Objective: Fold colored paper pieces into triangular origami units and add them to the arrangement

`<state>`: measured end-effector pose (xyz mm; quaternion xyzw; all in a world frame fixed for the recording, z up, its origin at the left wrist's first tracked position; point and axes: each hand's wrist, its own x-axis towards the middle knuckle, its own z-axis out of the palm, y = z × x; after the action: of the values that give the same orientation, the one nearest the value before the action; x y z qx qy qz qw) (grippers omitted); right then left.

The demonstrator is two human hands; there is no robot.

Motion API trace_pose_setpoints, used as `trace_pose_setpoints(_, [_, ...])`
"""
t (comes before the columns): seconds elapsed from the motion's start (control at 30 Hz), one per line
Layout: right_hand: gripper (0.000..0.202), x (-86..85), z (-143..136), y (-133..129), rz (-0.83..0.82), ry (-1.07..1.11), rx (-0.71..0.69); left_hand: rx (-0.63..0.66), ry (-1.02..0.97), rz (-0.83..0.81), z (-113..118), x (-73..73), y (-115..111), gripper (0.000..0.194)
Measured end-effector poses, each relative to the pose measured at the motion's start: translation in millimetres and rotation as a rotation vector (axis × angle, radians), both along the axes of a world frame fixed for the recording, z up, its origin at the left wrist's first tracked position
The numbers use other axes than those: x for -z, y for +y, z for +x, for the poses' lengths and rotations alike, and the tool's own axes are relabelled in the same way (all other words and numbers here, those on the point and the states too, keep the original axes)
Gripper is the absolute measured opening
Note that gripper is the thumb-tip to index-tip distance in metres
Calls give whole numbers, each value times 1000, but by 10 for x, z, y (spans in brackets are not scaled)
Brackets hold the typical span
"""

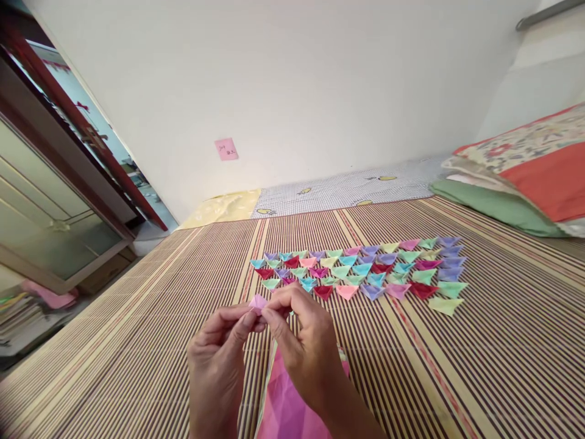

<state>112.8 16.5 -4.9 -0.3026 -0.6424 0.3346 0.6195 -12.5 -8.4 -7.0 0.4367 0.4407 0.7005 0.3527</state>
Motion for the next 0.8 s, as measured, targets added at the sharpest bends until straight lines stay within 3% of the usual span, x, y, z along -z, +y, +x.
trace_pose_setpoints(0.3, [16,9,-32,9,-31,26,70,-57,-173,-27,146,48,12,14])
trace_pose_setpoints(0.63, [13,-38,-21,-13,-55,66,91,-45,-190,-50,135,63,33,19])
trace_pose_setpoints(0.8, [8,-18,-21,-13,47,-32,162,-16,-227,-64,96,67,41,20])
